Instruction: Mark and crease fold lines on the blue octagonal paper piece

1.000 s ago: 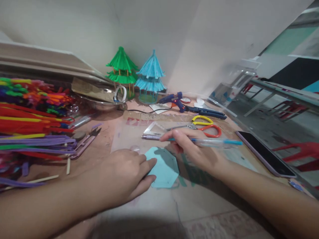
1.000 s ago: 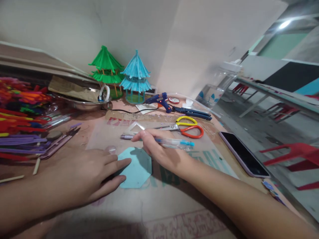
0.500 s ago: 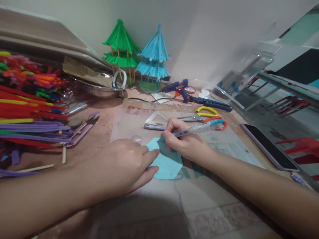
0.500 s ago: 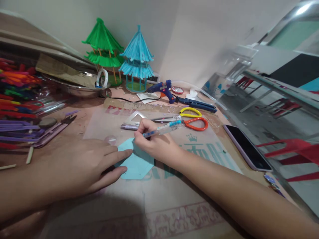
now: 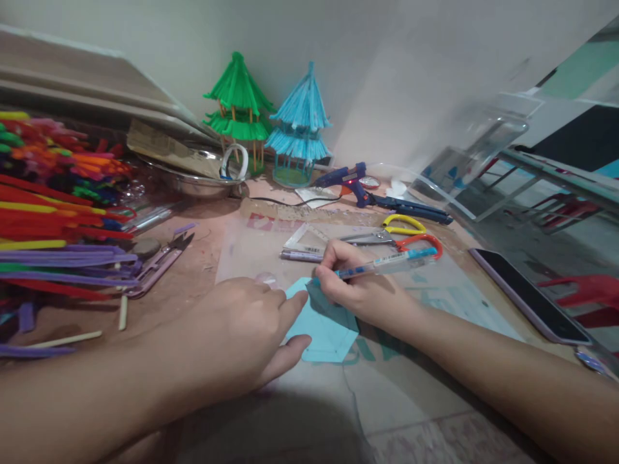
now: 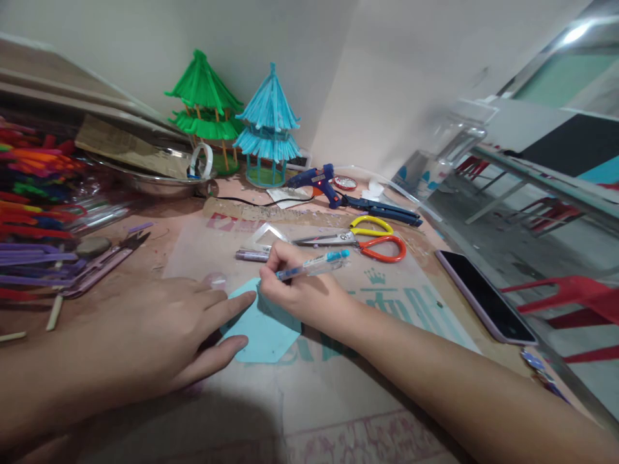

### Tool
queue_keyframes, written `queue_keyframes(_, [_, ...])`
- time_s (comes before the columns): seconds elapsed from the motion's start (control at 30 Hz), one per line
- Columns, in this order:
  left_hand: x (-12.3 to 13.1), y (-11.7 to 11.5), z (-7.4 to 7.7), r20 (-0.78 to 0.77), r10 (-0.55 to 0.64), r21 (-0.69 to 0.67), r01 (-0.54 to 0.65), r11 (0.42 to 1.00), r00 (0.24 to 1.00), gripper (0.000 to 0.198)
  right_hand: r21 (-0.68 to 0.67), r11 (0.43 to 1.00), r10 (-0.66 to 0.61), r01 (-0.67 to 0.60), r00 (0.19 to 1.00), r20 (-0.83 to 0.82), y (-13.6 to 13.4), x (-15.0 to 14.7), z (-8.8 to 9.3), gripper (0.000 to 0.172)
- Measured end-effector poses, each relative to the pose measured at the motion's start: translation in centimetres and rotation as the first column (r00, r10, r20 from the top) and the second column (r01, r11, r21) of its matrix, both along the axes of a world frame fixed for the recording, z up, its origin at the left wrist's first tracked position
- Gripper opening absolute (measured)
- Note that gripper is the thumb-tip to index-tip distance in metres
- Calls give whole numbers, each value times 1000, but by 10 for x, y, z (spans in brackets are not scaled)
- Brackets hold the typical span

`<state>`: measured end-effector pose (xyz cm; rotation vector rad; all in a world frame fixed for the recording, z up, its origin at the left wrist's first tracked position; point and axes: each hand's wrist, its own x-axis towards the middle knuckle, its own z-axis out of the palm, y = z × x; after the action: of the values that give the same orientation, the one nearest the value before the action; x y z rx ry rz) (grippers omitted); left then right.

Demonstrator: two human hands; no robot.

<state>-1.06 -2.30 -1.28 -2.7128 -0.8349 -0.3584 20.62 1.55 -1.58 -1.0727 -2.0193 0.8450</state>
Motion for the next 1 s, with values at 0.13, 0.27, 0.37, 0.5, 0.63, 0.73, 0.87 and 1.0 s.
queue_keyframes(0.13, [1,1,2,-3,4,-18,-4,1000,1000,38,11,1000,-4,5,1000,-8,0,-1,0,18])
queue_keyframes(0.27, [1,1,3,-24,6,-31,-6,999,1000,36,0,1000,-11,11,1000,-10,0,-1,-1,18])
queue_keyframes(0.37, [1,0,4,-16,7,-21,-7,1000,1000,36,5,1000,-14,14,1000,-11,0,-1,0,18])
queue_keyframes(0.5, [1,1,7,-24,0,-33,-1,999,1000,32,-12,1000,-11,11,1000,-1,-1,0,1,17])
queue_keyframes(0.63, [0,1,8,-32,2,-58,-4,998,999,33,-22,999,-24,24,1000,8,-1,0,1,18])
queue_keyframes(0.73, [0,1,5,-35,-10,-55,8,998,999,35,-26,999,-34,34,999,13,-1,-1,0,19])
queue_keyframes(0.87, [2,0,-2,-5,30,-19,-30,999,1000,33,-25,999,-34,35,999,12,-1,-1,0,19])
queue_keyframes(1.0, [2,-1,-9,34,58,-15,-57,998,998,32,-25,999,-41,42,999,23,0,-1,0,20])
